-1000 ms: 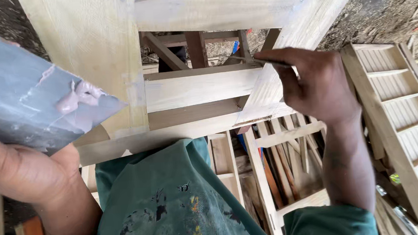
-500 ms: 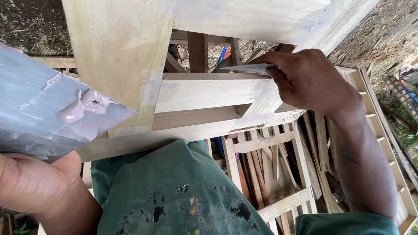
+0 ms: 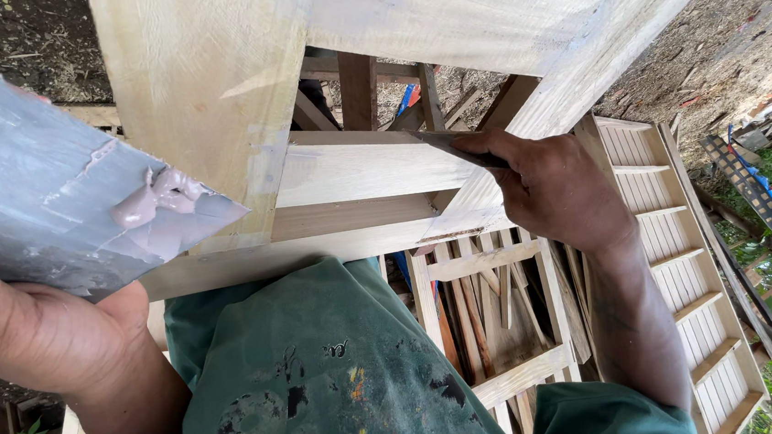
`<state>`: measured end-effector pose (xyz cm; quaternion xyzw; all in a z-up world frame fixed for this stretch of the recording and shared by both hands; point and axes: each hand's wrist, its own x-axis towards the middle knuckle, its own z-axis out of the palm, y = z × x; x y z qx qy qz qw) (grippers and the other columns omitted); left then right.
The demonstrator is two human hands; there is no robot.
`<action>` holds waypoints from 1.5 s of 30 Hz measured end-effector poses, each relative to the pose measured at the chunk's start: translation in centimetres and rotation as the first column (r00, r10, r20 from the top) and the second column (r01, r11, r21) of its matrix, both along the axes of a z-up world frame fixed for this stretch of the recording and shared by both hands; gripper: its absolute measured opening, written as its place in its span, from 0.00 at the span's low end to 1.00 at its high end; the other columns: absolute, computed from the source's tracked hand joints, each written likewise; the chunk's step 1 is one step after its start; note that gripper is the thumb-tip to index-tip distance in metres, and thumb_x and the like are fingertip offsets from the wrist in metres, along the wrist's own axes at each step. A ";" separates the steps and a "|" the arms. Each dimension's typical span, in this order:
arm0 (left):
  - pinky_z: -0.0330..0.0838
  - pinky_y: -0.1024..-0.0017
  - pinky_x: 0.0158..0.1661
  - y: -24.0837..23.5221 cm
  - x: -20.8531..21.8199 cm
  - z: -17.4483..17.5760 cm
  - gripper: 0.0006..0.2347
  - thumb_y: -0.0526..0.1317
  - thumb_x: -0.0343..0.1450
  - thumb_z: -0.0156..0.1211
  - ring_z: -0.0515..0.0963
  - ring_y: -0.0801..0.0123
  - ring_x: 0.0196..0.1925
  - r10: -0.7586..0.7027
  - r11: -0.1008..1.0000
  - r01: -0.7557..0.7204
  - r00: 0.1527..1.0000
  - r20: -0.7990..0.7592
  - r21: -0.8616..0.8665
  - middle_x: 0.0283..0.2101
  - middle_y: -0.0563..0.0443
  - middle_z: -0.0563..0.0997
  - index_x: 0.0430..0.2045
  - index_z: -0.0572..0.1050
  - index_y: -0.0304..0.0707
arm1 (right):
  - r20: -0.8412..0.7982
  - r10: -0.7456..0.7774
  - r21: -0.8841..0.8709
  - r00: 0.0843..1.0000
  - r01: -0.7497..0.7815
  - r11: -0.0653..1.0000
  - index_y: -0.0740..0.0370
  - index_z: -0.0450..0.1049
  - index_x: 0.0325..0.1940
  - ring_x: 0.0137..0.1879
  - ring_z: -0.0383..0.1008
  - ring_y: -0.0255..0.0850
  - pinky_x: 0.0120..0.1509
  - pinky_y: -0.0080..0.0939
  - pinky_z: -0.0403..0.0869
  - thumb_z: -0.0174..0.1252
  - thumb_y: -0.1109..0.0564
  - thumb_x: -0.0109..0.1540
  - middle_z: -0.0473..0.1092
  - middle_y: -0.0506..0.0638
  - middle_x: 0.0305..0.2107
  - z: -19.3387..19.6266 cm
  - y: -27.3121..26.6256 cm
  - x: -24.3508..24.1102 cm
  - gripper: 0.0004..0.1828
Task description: The person sands a wooden chair frame using a sanding block and sandpaper. They apply wood filler to the joints using a putty knife and then continue sanding the frame to smooth the surface.
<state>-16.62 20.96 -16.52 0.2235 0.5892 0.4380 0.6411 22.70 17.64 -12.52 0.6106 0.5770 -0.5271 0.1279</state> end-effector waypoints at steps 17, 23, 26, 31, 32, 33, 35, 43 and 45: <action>0.80 0.67 0.55 0.8 0.3 1.3 0.10 0.48 0.89 0.49 0.80 0.69 0.51 0.001 0.998 -0.004 0.999 0.040 0.068 0.49 0.53 0.75 0.48 0.70 0.43 | 0.032 -0.075 0.150 0.997 0.069 0.986 0.57 0.77 0.57 0.16 0.61 0.27 0.17 0.30 0.58 0.55 0.66 0.69 0.70 0.46 0.17 6.2 -1.7 2.7 0.14; 0.80 0.67 0.56 0.4 0.6 0.6 0.09 0.48 0.89 0.48 0.80 0.68 0.52 -0.004 0.998 0.000 0.998 0.058 0.063 0.50 0.53 0.75 0.49 0.70 0.44 | 0.019 0.081 0.192 0.997 -0.083 0.978 0.58 0.79 0.57 0.13 0.59 0.31 0.17 0.35 0.58 0.54 0.67 0.68 0.68 0.48 0.14 1.1 -0.1 2.2 0.15; 0.80 0.67 0.56 0.1 0.5 0.1 0.09 0.48 0.89 0.48 0.80 0.68 0.52 -0.004 0.999 0.001 0.998 0.064 0.050 0.51 0.53 0.74 0.49 0.70 0.44 | -0.012 0.080 0.154 0.997 -0.077 0.985 0.59 0.78 0.58 0.16 0.64 0.34 0.20 0.38 0.62 0.56 0.67 0.67 0.71 0.51 0.17 -0.6 0.5 2.0 0.16; 0.80 0.67 0.57 -0.1 0.0 -0.1 0.09 0.48 0.89 0.48 0.80 0.67 0.53 -0.005 1.000 0.003 0.998 0.061 0.030 0.52 0.54 0.74 0.49 0.70 0.45 | -0.061 0.089 0.133 0.994 -0.080 0.988 0.59 0.78 0.57 0.18 0.69 0.35 0.22 0.38 0.66 0.56 0.67 0.67 0.78 0.54 0.26 -1.4 1.1 1.1 0.15; 0.80 0.67 0.57 0.0 0.0 -0.2 0.09 0.47 0.89 0.48 0.80 0.67 0.53 -0.003 1.000 0.001 0.998 0.063 0.031 0.52 0.54 0.74 0.49 0.70 0.45 | -0.058 0.092 0.128 0.994 -0.085 0.988 0.59 0.78 0.57 0.17 0.69 0.35 0.21 0.37 0.66 0.56 0.68 0.66 0.78 0.55 0.27 -1.5 1.1 0.9 0.16; 0.80 0.66 0.57 0.0 0.0 -0.3 0.09 0.47 0.89 0.48 0.80 0.67 0.53 -0.003 0.999 0.000 0.998 0.066 0.032 0.52 0.54 0.74 0.49 0.70 0.45 | -0.054 0.096 0.123 0.994 -0.089 0.988 0.59 0.78 0.56 0.17 0.70 0.35 0.20 0.37 0.66 0.56 0.69 0.65 0.79 0.56 0.29 -1.5 1.1 0.8 0.17; 0.80 0.66 0.57 0.1 0.0 -0.4 0.08 0.47 0.89 0.48 0.80 0.67 0.53 -0.004 0.999 0.002 0.998 0.067 0.034 0.52 0.54 0.74 0.49 0.70 0.46 | -0.064 0.064 0.074 0.996 -0.059 0.996 0.60 0.77 0.58 0.18 0.70 0.34 0.20 0.35 0.67 0.55 0.70 0.64 0.78 0.55 0.28 -1.6 0.8 0.4 0.18; 0.80 0.66 0.58 0.2 0.1 -0.2 0.08 0.47 0.90 0.47 0.80 0.66 0.54 -0.017 0.999 0.014 0.997 0.071 0.042 0.54 0.54 0.74 0.50 0.69 0.47 | 0.053 0.035 -0.025 0.998 -0.034 0.999 0.58 0.77 0.59 0.14 0.67 0.34 0.17 0.37 0.66 0.56 0.69 0.62 0.72 0.51 0.15 -0.6 -1.0 -0.3 0.22; 0.80 0.66 0.58 0.4 0.1 0.0 0.08 0.47 0.90 0.47 0.80 0.66 0.55 -0.026 0.999 0.024 0.997 0.073 0.036 0.54 0.54 0.74 0.50 0.69 0.47 | 0.082 0.054 -0.016 0.995 -0.053 0.998 0.58 0.78 0.59 0.12 0.65 0.35 0.16 0.38 0.65 0.57 0.68 0.64 0.72 0.51 0.13 -0.4 -1.1 -0.5 0.20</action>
